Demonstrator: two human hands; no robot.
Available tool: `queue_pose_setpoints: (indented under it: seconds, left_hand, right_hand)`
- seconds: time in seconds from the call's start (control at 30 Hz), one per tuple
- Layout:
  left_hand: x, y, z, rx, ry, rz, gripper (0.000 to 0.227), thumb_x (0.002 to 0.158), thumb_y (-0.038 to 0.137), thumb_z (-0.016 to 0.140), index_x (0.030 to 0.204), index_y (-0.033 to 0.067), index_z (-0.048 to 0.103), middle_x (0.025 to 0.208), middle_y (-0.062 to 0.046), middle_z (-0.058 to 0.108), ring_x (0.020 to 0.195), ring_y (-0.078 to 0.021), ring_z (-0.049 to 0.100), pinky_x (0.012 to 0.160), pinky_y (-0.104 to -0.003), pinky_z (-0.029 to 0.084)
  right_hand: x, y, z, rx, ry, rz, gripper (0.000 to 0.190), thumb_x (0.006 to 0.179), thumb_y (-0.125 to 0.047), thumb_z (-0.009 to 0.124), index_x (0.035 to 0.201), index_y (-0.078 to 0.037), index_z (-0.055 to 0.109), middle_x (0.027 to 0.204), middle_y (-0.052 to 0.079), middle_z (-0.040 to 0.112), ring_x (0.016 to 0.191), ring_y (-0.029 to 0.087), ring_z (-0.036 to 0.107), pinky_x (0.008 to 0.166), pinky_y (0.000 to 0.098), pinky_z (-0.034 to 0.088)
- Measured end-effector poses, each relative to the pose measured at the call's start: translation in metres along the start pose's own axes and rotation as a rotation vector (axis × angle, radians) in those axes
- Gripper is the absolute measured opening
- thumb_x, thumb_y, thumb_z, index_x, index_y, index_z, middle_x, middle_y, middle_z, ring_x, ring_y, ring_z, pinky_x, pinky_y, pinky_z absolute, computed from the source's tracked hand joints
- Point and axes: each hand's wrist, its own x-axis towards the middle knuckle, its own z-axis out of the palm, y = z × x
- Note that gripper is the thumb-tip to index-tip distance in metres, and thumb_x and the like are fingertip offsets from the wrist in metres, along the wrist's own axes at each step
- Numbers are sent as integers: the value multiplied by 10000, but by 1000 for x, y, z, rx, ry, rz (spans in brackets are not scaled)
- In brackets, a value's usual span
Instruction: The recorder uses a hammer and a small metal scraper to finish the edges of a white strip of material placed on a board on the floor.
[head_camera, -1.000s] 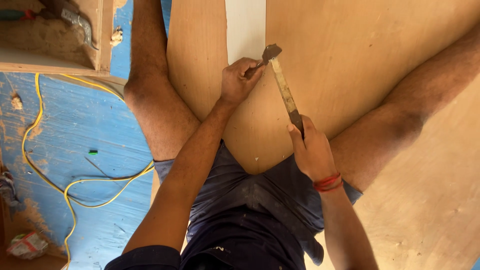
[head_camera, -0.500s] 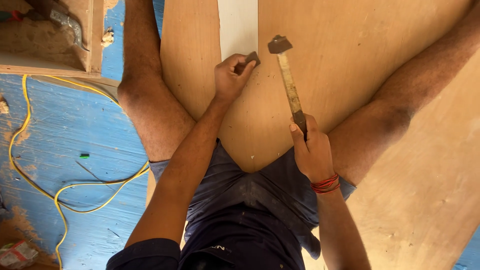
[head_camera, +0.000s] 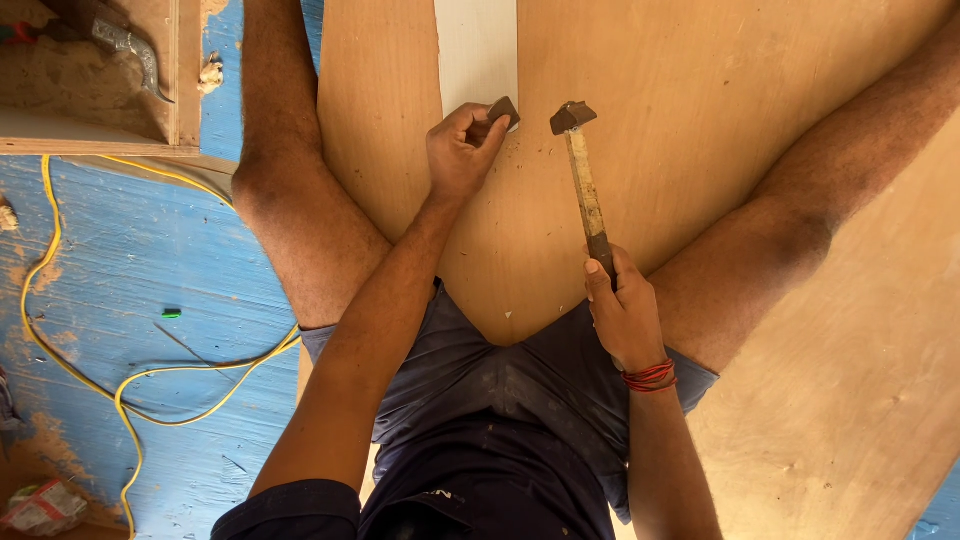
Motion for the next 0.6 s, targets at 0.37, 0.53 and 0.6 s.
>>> queue_pose_setpoints:
  seconds: [0.37,0.53,0.6]
  left_hand:
    - [0,13,9,14,15,-136,144,940,118,773,901,37,661,833,-48,757,740,-96,755,630,-248,635]
    - [-3,23,12,124,58,-74,193,925,104,778,851,45,611,815,-61,748,728,-116,763,626,-281,627]
    - [-4,23,15,150,59,-70,191,920,102,780,853,43,612,817,-60,743,723,-118,761,615,-280,621]
  right_hand:
    - [-1,-1,0,8,9,15,385,1043,-327,546,1242,-9,632,654,-14,504,549,68,472,496,257,405]
    - [2,-10,-2,-49,-4,-23,415,1040,-345,554,1285,-17,621,658,-5,523,566,76,502,526,272,431]
    - [1,-20,-3,-81,-8,-93,413,1059,-347,541,1285,-7,609,673,9,539,581,86,518,542,273,439]
